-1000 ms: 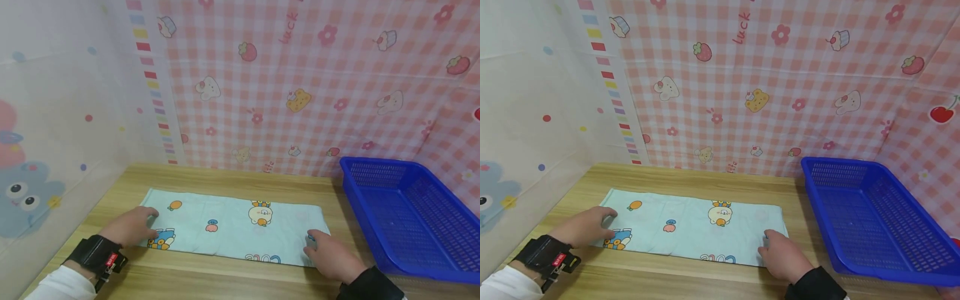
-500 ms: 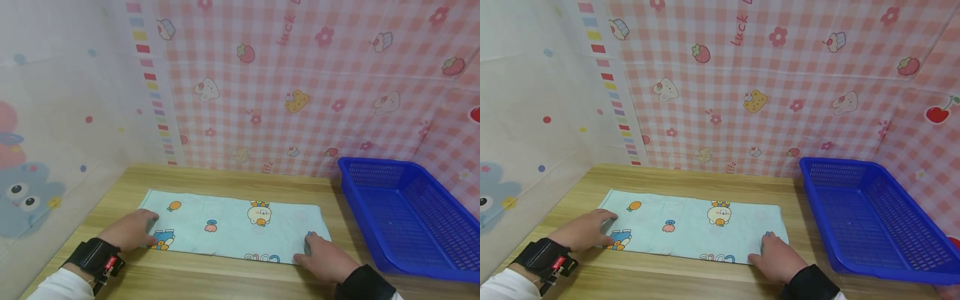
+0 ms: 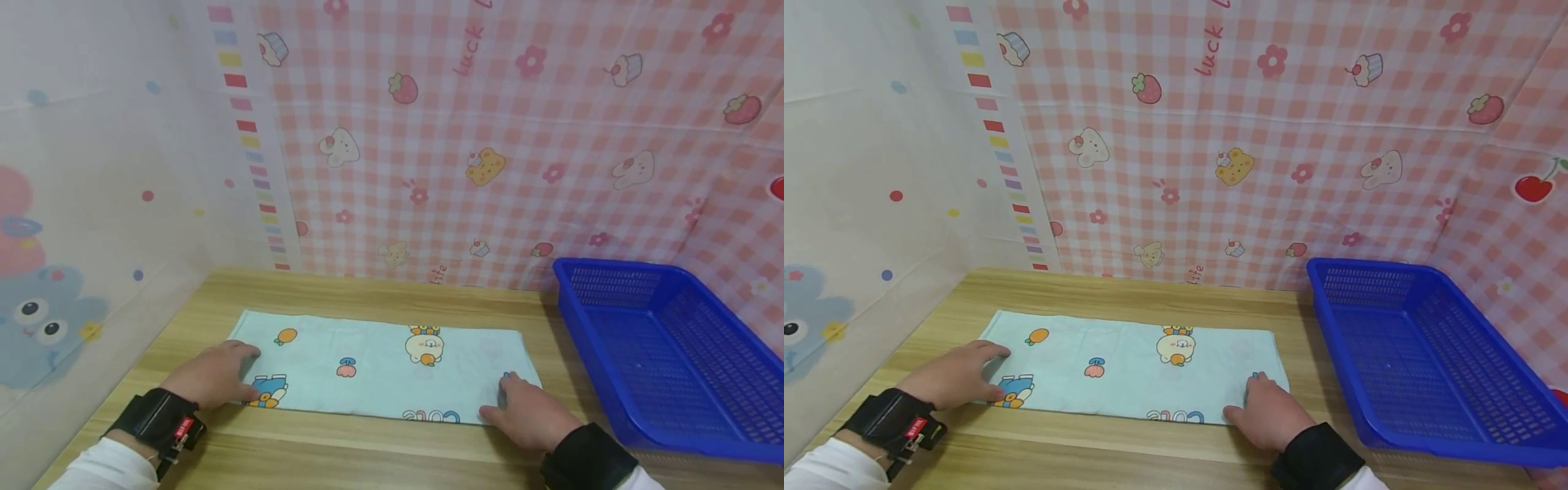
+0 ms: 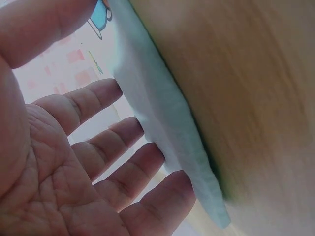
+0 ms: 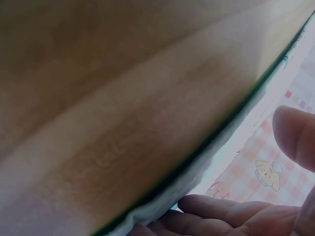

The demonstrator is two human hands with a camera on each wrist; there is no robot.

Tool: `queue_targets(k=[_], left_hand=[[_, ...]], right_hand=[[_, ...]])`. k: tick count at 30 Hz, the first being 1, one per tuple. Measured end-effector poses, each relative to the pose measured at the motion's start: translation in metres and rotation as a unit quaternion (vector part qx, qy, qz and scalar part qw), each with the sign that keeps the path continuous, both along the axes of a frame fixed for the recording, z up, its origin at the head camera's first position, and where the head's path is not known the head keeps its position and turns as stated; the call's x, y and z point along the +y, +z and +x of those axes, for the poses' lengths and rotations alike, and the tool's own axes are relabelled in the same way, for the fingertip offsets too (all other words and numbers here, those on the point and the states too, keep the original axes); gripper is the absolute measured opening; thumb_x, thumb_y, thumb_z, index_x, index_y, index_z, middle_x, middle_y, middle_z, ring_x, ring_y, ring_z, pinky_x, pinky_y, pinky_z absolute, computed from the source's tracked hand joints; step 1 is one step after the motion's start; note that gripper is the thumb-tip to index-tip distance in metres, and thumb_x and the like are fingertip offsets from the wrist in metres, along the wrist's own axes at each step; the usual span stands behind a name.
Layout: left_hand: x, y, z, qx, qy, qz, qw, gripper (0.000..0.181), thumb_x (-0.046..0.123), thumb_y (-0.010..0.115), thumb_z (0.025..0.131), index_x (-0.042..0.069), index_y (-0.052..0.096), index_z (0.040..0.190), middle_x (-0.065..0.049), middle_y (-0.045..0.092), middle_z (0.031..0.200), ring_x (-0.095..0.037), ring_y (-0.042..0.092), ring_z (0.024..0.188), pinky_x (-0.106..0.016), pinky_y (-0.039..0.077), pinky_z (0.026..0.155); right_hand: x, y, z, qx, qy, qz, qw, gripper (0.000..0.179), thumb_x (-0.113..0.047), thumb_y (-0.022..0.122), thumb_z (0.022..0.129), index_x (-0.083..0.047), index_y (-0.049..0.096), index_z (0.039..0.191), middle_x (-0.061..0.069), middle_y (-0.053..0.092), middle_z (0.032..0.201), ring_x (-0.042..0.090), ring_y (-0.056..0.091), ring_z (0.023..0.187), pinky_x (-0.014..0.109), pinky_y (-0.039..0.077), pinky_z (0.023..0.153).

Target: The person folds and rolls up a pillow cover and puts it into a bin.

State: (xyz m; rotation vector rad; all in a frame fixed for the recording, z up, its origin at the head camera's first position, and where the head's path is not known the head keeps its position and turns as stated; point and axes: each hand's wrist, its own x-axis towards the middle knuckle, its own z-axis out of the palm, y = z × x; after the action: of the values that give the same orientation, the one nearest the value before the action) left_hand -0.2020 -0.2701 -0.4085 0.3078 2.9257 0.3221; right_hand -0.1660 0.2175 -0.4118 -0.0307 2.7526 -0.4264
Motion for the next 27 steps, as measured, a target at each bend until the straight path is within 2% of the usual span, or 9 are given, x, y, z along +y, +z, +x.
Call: queue_targets(k=[7, 11, 12, 15, 18, 19, 23, 27], left_hand=[[0.002, 0.001, 0.000, 0.002, 0.006, -0.006, 1.0000, 0.082, 0.047, 0.089, 0.079, 0.000, 0.062, 0.141, -0.029, 0.058, 0.145, -0.051, 0.054, 0.134, -0.066, 0.049, 0.104], [0.004, 0.001, 0.000, 0.002, 0.007, -0.007, 1.0000, 0.082, 0.047, 0.089, 0.078, 0.000, 0.062, 0.140, -0.029, 0.058, 0.144, -0.051, 0.056, 0.132, -0.066, 0.050, 0.102], [0.005, 0.002, 0.000, 0.002, 0.007, -0.007, 1.0000, 0.082, 0.047, 0.089, 0.078, 0.001, 0.062, 0.140, -0.029, 0.058, 0.144, -0.052, 0.056, 0.132, -0.066, 0.050, 0.102], [0.007, 0.002, 0.000, 0.000, 0.009, -0.007, 0.9999, 0.083, 0.047, 0.089, 0.078, 0.001, 0.061, 0.141, -0.030, 0.057, 0.144, -0.052, 0.055, 0.131, -0.066, 0.050, 0.101], [0.008, 0.003, 0.001, -0.001, 0.013, -0.008, 0.9999, 0.082, 0.046, 0.090, 0.078, 0.001, 0.061, 0.141, -0.030, 0.058, 0.144, -0.052, 0.056, 0.130, -0.066, 0.050, 0.101], [0.008, 0.004, 0.001, -0.001, 0.015, -0.009, 0.9999, 0.083, 0.046, 0.090, 0.078, 0.001, 0.061, 0.141, -0.030, 0.058, 0.143, -0.052, 0.056, 0.130, -0.066, 0.050, 0.101], [0.010, 0.004, 0.002, 0.004, 0.014, -0.016, 0.9998, 0.082, 0.047, 0.090, 0.078, 0.000, 0.062, 0.140, -0.030, 0.060, 0.140, -0.051, 0.058, 0.127, -0.065, 0.051, 0.100], [0.011, 0.004, 0.003, 0.009, 0.015, -0.027, 0.9995, 0.083, 0.049, 0.089, 0.077, 0.001, 0.063, 0.140, -0.029, 0.061, 0.138, -0.049, 0.061, 0.124, -0.064, 0.053, 0.098]], right_hand=[[0.001, 0.001, -0.007, 0.022, 0.020, 0.010, 0.9995, 0.078, -0.046, 0.070, 0.098, 0.017, 0.051, 0.140, 0.041, 0.048, 0.149, 0.055, 0.050, 0.138, 0.064, 0.040, 0.115], [-0.008, 0.007, -0.006, 0.034, 0.010, 0.016, 0.9992, 0.076, -0.045, 0.069, 0.099, 0.017, 0.051, 0.140, 0.041, 0.049, 0.148, 0.054, 0.051, 0.138, 0.064, 0.041, 0.114], [-0.011, 0.009, -0.004, 0.035, 0.007, 0.018, 0.9992, 0.076, -0.046, 0.069, 0.099, 0.016, 0.052, 0.139, 0.040, 0.053, 0.144, 0.052, 0.055, 0.134, 0.064, 0.043, 0.112], [-0.023, 0.014, 0.002, 0.019, 0.003, 0.011, 0.9998, 0.070, -0.050, 0.070, 0.097, 0.012, 0.060, 0.128, 0.029, 0.067, 0.120, 0.041, 0.067, 0.110, 0.054, 0.052, 0.098], [-0.032, 0.013, 0.006, 0.008, 0.017, 0.009, 0.9998, 0.057, -0.051, 0.071, 0.096, 0.003, 0.063, 0.110, 0.011, 0.064, 0.092, 0.025, 0.059, 0.082, 0.044, 0.051, 0.081], [-0.034, 0.013, 0.007, 0.006, 0.021, 0.009, 0.9997, 0.054, -0.051, 0.071, 0.096, 0.002, 0.063, 0.106, 0.009, 0.060, 0.087, 0.024, 0.055, 0.078, 0.042, 0.048, 0.078], [-0.034, 0.011, 0.004, 0.011, 0.022, 0.017, 0.9995, 0.048, -0.048, 0.071, 0.097, -0.001, 0.062, 0.097, 0.008, 0.059, 0.082, 0.024, 0.054, 0.075, 0.040, 0.046, 0.074], [-0.032, 0.013, -0.002, 0.004, 0.012, 0.011, 0.9999, 0.046, -0.049, 0.069, 0.098, -0.004, 0.061, 0.095, 0.008, 0.058, 0.081, 0.024, 0.054, 0.076, 0.039, 0.044, 0.074]])
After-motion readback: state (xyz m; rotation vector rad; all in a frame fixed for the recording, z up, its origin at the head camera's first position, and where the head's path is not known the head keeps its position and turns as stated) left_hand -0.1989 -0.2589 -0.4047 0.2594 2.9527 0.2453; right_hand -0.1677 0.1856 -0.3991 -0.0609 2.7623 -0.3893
